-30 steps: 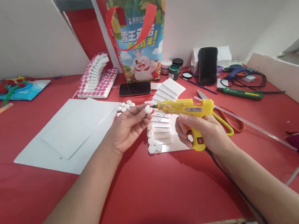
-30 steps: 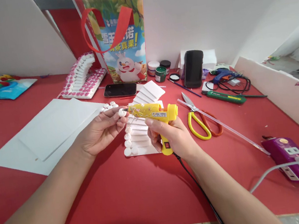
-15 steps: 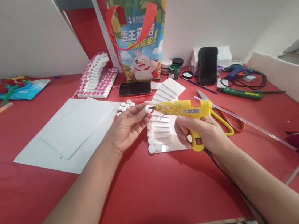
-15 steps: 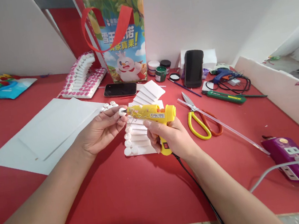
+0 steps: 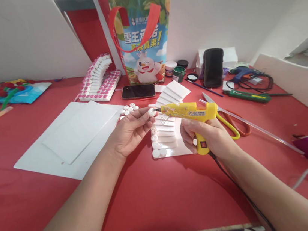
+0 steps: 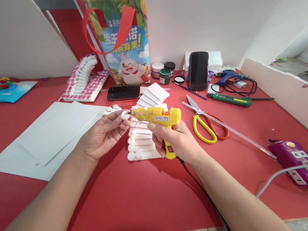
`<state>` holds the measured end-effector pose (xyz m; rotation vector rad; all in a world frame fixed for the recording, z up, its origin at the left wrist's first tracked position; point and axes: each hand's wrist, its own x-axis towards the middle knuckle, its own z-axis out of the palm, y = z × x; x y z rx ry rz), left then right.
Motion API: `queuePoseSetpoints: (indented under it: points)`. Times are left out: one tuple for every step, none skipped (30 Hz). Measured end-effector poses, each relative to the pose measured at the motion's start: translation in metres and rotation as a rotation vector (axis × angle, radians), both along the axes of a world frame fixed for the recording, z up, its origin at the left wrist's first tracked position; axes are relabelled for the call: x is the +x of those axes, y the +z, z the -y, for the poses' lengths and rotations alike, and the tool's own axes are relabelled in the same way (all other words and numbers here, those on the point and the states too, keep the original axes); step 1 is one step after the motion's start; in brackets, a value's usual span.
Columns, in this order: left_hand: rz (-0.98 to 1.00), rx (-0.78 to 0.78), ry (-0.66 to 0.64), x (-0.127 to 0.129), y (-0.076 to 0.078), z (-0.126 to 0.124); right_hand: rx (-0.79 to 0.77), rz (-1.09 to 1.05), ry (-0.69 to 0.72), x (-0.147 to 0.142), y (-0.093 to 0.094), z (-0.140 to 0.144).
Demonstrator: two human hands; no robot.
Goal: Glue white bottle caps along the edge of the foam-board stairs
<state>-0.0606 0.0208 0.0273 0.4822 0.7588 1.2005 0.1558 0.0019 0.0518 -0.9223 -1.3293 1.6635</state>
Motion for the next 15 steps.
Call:
queuePoseSetpoints:
  points:
    - [-0.004, 0.0, -0.001, -0.0001, -0.0002, 0.0001, 0.002, 0.001, 0.001, 0.0, 0.0004, 0.0001]
    - [-0.009, 0.001, -0.002, -0.0003, -0.0005, 0.0001, 0.005, 0.002, 0.001, -0.0001, 0.0007, 0.0002]
    - [-0.013, 0.004, -0.006, -0.0005, -0.0009, 0.0, 0.007, 0.004, 0.0, -0.0003, 0.0011, 0.0004]
    - [-0.016, 0.009, -0.011, -0.0008, -0.0014, -0.0001, 0.007, 0.006, -0.001, -0.0004, 0.0014, 0.0005]
    - [-0.018, 0.015, -0.018, -0.001, -0.0019, -0.0002, 0.007, 0.009, -0.002, -0.0006, 0.0015, 0.0005]
    - [-0.017, 0.021, -0.024, -0.0013, -0.0024, -0.0004, 0.006, 0.01, -0.003, -0.0008, 0.0016, 0.0006]
    - [-0.016, 0.027, -0.025, -0.0015, -0.0028, -0.0005, 0.005, 0.009, -0.003, -0.0009, 0.0015, 0.0006]
    - [-0.015, 0.031, -0.025, -0.0016, -0.003, -0.0006, 0.001, 0.007, -0.001, -0.001, 0.0013, 0.0006]
    - [-0.014, 0.032, -0.024, -0.0016, -0.003, -0.0007, -0.002, 0.005, 0.002, -0.001, 0.001, 0.0006]
    - [-0.013, 0.033, -0.022, -0.0015, -0.0028, -0.0008, -0.005, 0.004, 0.005, -0.0009, 0.0006, 0.0006]
    - [-0.013, 0.032, -0.019, -0.0012, -0.0023, -0.0007, -0.007, 0.004, 0.009, -0.0008, 0.0003, 0.0006]
    - [-0.012, 0.031, -0.016, -0.0008, -0.0017, -0.0006, -0.007, 0.004, 0.011, -0.0007, -0.0001, 0.0007]
    - [-0.012, 0.028, -0.012, -0.0004, -0.001, -0.0004, -0.005, 0.004, 0.011, -0.0005, -0.0004, 0.0007]
    - [-0.014, 0.025, -0.008, 0.0, -0.0001, -0.0001, -0.002, 0.003, 0.011, -0.0003, -0.0006, 0.0008]
    - [-0.019, 0.022, -0.003, 0.0003, 0.0007, 0.0002, 0.001, 0.004, 0.009, -0.0002, -0.0006, 0.0008]
